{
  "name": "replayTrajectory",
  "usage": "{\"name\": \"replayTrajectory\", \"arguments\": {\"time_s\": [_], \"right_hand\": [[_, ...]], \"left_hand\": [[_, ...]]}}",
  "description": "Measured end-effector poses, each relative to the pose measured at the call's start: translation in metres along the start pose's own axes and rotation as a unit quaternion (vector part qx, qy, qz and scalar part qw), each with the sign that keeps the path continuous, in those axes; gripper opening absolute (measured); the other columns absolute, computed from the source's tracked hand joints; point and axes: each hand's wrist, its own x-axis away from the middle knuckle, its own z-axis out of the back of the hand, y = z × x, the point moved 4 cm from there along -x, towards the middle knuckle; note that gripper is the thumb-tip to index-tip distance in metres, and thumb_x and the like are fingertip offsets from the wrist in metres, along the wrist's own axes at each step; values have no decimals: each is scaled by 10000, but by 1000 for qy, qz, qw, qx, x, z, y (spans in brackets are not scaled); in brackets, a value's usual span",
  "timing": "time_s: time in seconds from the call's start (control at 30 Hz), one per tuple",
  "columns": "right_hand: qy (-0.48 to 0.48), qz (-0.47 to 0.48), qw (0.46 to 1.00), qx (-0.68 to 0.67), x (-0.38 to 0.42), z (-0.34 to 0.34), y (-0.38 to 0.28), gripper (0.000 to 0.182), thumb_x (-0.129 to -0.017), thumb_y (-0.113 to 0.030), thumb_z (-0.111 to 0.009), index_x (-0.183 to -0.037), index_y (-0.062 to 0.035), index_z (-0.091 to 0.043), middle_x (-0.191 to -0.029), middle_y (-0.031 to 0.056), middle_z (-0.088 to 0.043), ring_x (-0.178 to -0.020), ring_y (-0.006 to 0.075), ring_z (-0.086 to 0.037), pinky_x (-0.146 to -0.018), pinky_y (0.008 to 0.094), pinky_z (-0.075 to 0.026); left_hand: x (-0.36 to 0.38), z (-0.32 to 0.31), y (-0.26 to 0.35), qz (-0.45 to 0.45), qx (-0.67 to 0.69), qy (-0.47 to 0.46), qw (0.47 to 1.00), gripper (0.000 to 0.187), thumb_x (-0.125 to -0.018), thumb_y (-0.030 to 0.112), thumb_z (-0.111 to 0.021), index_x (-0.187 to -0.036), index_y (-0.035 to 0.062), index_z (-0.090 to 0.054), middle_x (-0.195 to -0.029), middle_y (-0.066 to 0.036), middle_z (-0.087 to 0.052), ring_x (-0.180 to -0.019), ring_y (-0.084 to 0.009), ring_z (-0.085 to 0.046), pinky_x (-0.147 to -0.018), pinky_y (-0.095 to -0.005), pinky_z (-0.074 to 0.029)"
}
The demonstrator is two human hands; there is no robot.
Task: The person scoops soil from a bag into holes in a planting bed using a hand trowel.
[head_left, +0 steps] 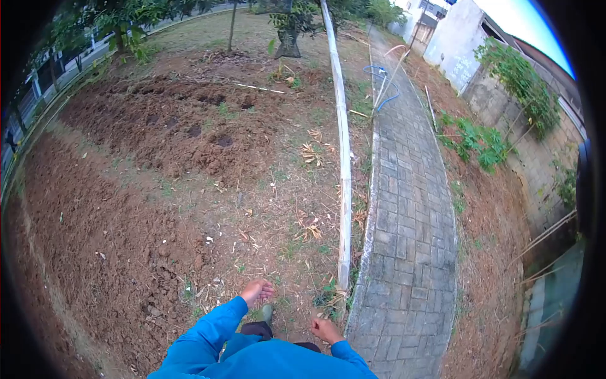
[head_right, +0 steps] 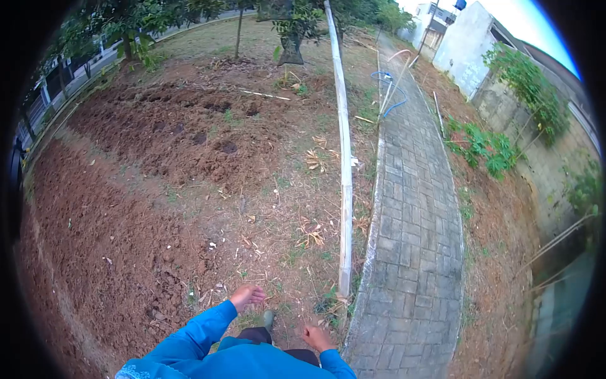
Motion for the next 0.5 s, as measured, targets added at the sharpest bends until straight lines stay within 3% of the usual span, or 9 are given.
{"name": "replayTrajectory", "arguments": {"time_s": [0.07,0.13,0.23,0.5], "right_hand": [[21,-21,1000,-4,24,-11,18,232,-725,-242,-606,-864,-61,-563,-705,134,-597,-697,303,-585,-621,397,-453],[-31,-64,997,33,47,-20,34,321,-740,-238,-567,-1026,-99,-522,-848,153,-604,-811,323,-575,-697,412,-453],[-41,-94,995,-4,78,-20,54,347,-737,-243,-571,-1048,-99,-514,-908,178,-592,-870,336,-559,-754,408,-443],[102,-129,982,-93,155,9,123,304,-743,-234,-578,-1002,-81,-534,-782,131,-607,-767,310,-576,-679,400,-448]], "left_hand": [[-3,-11,10,-9,-3,7,1000,289,-850,186,-326,-986,2,-502,-917,-132,-597,-800,-188,-581,-687,-287,-452],[-4,-28,10,7,-26,2,1000,292,-848,190,-330,-991,0,-500,-906,-132,-597,-791,-188,-580,-691,-291,-455],[-11,-58,-6,25,-32,-12,999,297,-850,196,-330,-988,-6,-499,-906,-134,-597,-788,-188,-579,-692,-291,-457],[-13,-202,-65,84,-172,-123,974,313,-860,204,-327,-994,-12,-510,-912,-129,-597,-804,-183,-581,-717,-278,-461]]}}
